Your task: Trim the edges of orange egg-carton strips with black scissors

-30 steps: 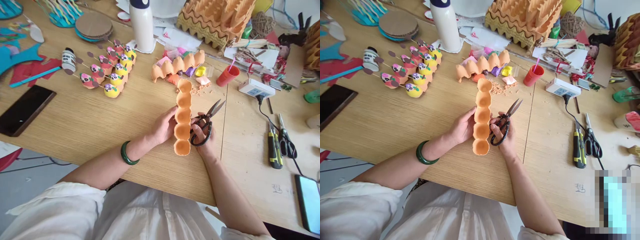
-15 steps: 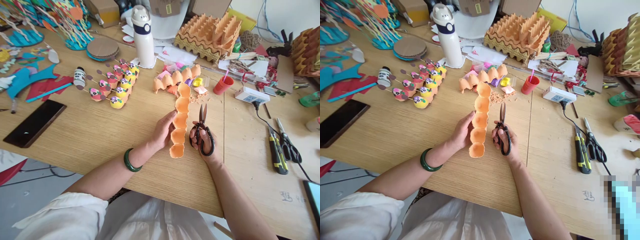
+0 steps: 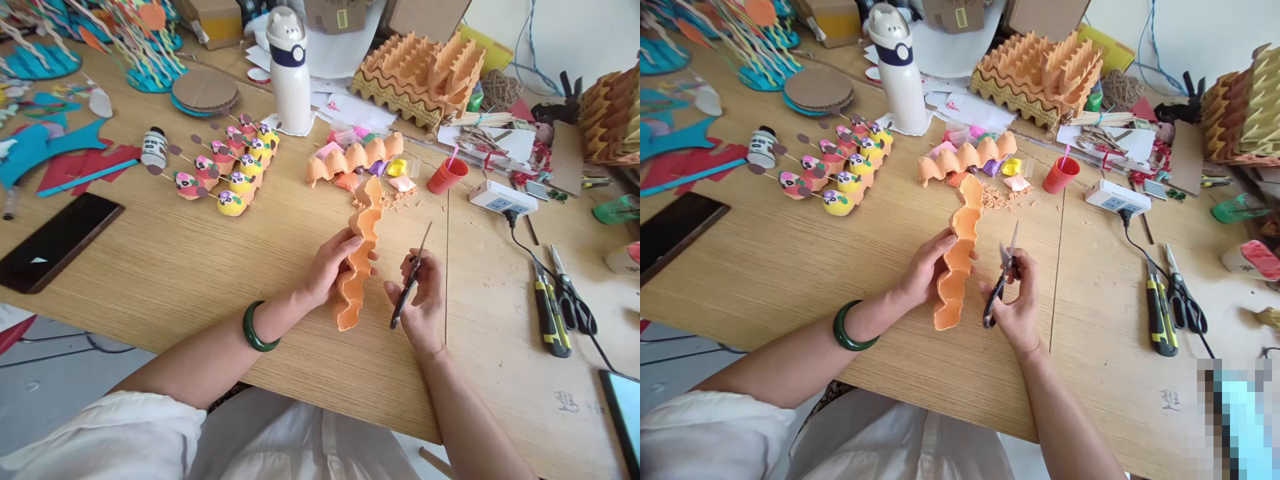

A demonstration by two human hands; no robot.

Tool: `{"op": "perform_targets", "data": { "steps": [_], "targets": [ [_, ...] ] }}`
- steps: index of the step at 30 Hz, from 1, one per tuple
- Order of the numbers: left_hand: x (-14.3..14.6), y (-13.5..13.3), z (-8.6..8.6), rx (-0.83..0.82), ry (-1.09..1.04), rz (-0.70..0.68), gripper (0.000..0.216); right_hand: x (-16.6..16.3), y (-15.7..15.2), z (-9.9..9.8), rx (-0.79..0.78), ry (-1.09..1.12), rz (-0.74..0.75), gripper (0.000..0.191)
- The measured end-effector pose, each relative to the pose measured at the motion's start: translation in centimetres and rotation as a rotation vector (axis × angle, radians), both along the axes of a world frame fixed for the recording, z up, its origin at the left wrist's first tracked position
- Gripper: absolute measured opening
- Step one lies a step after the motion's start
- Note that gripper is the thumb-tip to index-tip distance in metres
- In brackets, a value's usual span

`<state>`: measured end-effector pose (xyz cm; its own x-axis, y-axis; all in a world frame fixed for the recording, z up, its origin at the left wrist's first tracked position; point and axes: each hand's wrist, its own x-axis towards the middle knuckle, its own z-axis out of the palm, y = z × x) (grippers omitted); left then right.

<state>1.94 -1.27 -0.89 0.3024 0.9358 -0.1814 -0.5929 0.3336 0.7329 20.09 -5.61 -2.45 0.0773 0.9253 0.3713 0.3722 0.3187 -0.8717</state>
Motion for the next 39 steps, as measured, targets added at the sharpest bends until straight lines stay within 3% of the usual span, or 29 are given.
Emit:
{"op": "perform_targets", "data": {
  "steps": [7,16,26,39],
  "targets": [
    [0.2,-0.1,-0.3,0.0,-0.022,-0.029,0.035,-0.7,-0.4,0.2,-0.11,-0.087,0.071,0.036],
    [0.3,-0.6,-0.4,0.042,0.004,-0.105,0.025,-0.5,-0.9,0.3,0.109,-0.294,0.117,0.052],
    [0.4,-0.8,-0.5,0.13,0.077,-0.075,0.02,-0.4,-0.9,0.6,0.247,-0.442,0.154,0.064],
    [0.3,-0.8,-0.2,0.105,0.044,-0.114,0.025,-0.6,-1.0,0.8,0.245,-0.44,0.145,0.065]
  ]
}}
